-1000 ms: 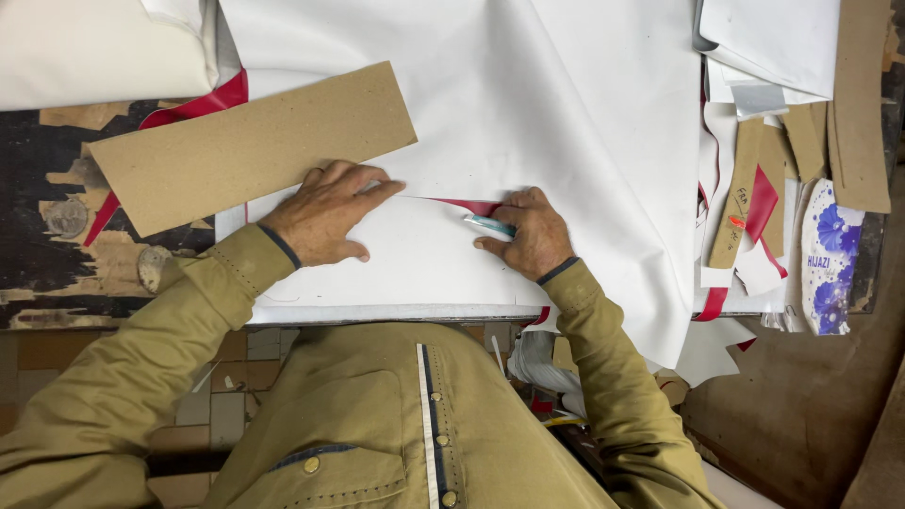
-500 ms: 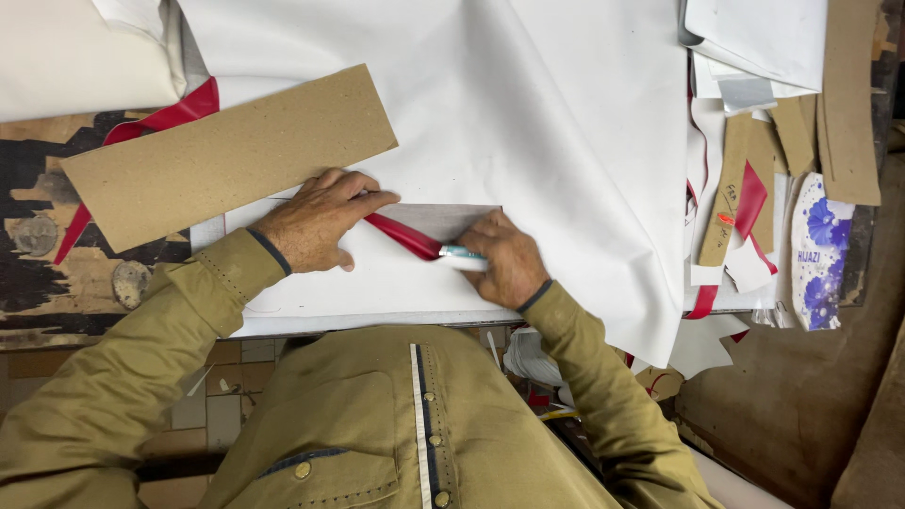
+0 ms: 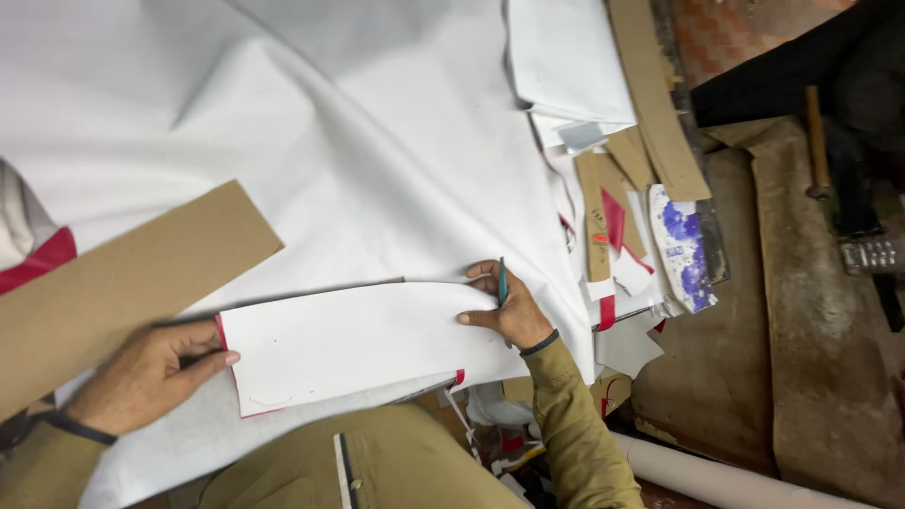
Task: The person aligns a cardboard template on a white fabric roll and uses a utility knife to cut along its edges. They remove the cut piece, reposition the fabric, and repeat the cutting process to produce multiple rectangular fabric pieces.
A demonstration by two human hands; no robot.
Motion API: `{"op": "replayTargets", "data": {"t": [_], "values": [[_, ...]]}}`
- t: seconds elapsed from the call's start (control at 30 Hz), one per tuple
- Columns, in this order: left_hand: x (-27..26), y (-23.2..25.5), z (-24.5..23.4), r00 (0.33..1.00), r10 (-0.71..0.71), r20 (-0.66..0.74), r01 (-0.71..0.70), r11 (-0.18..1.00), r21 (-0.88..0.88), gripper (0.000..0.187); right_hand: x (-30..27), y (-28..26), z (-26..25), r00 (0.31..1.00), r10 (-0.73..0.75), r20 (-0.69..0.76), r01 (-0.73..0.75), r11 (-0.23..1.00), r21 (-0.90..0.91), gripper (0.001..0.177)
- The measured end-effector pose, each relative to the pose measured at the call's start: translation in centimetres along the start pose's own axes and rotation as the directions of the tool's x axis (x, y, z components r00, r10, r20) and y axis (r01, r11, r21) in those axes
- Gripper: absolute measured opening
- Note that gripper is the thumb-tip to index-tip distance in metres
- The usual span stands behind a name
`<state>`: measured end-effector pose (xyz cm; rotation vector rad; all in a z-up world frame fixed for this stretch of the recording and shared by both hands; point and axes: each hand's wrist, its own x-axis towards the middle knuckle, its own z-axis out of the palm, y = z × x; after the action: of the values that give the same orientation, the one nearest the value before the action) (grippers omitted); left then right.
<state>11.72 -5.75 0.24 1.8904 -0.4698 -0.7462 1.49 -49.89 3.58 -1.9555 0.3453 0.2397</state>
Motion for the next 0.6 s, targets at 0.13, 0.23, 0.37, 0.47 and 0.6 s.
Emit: {"op": "replayTargets", "data": {"t": [0.13, 0.23, 0.37, 0.47, 0.6], "values": [[1.1, -3.4, 4.7, 0.967, -0.236, -0.098, 0.197, 0.933, -0.302, 0.033, 0.6, 2.6, 0.0, 0.972, 0.193, -0.132, -0.203, 0.977, -0.068, 0.057], [1.8, -4.5, 6.2, 0.917, -0.312, -0.248, 0.298, 0.950, -0.095, 0.035, 0.1, 2.4, -0.5, 0.947, 0.262, -0.185, -0.276, 0.959, -0.058, 0.046], [0.8, -3.9, 6.7, 0.888, -0.367, -0.277, 0.379, 0.925, -0.010, 0.033, -2.3, -0.2, 2.2, 0.946, 0.269, -0.180, -0.308, 0.921, -0.241, 0.046], [1.3, -3.7, 6.7, 0.863, -0.431, -0.264, 0.461, 0.885, 0.063, 0.031, -3.4, -2.9, 6.4, 0.912, -0.391, 0.127, 0.332, 0.883, 0.332, 0.042], [1.2, -5.5, 6.5, 0.892, -0.362, -0.271, 0.369, 0.929, -0.024, 0.037, -1.4, -4.9, 10.6, 0.996, -0.058, -0.071, 0.036, 0.959, -0.281, 0.059]]}}
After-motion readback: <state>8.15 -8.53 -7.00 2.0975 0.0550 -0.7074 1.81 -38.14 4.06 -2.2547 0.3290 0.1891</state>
